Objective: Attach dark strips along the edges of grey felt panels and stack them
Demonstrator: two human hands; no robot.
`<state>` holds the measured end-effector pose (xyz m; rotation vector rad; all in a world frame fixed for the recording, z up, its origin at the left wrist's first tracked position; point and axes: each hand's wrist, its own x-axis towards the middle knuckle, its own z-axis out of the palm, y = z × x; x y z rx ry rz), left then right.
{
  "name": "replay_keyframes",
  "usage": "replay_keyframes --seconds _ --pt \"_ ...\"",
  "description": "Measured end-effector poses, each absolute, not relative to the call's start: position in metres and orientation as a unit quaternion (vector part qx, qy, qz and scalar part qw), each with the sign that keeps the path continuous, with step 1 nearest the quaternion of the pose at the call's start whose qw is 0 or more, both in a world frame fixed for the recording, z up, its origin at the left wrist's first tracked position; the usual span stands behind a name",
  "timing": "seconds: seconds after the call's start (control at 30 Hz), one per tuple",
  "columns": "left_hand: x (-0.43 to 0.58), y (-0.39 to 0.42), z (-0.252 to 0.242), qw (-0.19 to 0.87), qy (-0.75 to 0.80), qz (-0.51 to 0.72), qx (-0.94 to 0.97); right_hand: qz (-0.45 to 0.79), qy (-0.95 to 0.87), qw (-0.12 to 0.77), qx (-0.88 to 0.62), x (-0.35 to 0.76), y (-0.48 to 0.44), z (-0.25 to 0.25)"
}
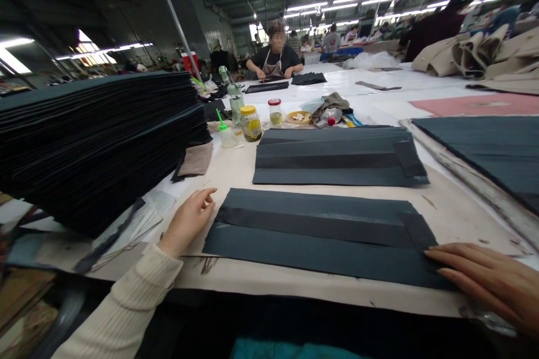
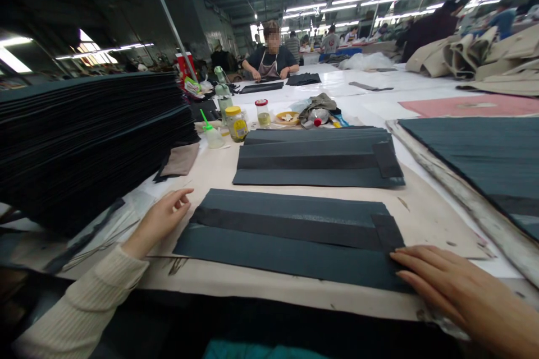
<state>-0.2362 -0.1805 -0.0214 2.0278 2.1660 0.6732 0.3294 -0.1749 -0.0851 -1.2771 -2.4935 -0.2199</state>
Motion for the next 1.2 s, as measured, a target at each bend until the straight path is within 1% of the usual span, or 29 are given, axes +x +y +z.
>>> replay_keyframes --seconds 0.07,0.1,0.2,0.3,0.4,0.5,0.57,0.67,0.77,0.87,0.97,1.07,1.13,1.2 --pt "-0.210 -0.183 -0.015 0.023 0.652 0.231 0.722 -0.070 -0.893 0.126 -0.425 0.319 -0.172 -0.073" --pt "-0.192 -0.184 -0.013 0.019 0.615 0.225 0.755 -0.074 -0.895 0.125 -0.421 0.311 -0.171 -0.066" --pt "-0.134 -0.184 -0.008 0.021 0.508 0.169 0.844 -0.096 -0.890 0.164 -0.415 0.279 -0.169 -0.046" --pt "-0.096 -0.181 -0.011 0.020 0.457 0.124 0.881 -0.100 -0.892 0.176 -0.403 0.255 -0.168 -0.043" --pt "-0.094 -0.175 -0.022 0.045 0.484 0.083 0.870 -0.076 -0.903 0.148 -0.396 0.250 -0.167 -0.060" --pt "-0.123 -0.176 -0.034 0.067 0.543 0.045 0.836 -0.030 -0.906 0.111 -0.407 0.254 -0.166 -0.077" --pt "-0.151 -0.183 -0.041 0.060 0.581 0.034 0.811 -0.009 -0.903 0.103 -0.417 0.255 -0.167 -0.079" --pt "-0.200 -0.198 -0.057 0.038 0.621 0.031 0.782 0.010 -0.900 0.097 -0.424 0.251 -0.170 -0.070" --pt "-0.250 -0.204 -0.080 0.021 0.625 0.063 0.777 0.052 -0.896 0.074 -0.436 0.247 -0.171 -0.057" --pt "-0.286 -0.192 -0.091 0.066 0.587 0.105 0.800 0.122 -0.887 0.058 -0.442 0.250 -0.167 -0.041" --pt "-0.293 -0.171 -0.074 0.119 0.633 0.142 0.751 0.152 -0.860 0.108 -0.475 0.262 -0.154 -0.024" --pt "-0.274 -0.149 -0.044 0.131 0.660 0.164 0.721 0.102 -0.831 0.176 -0.518 0.275 -0.132 -0.015" --pt "-0.256 -0.136 -0.028 0.132 0.664 0.168 0.717 0.072 -0.827 0.175 -0.529 0.279 -0.116 -0.015" --pt "-0.243 -0.124 -0.021 0.148 0.660 0.163 0.719 0.067 -0.833 0.146 -0.530 0.278 -0.102 -0.019"
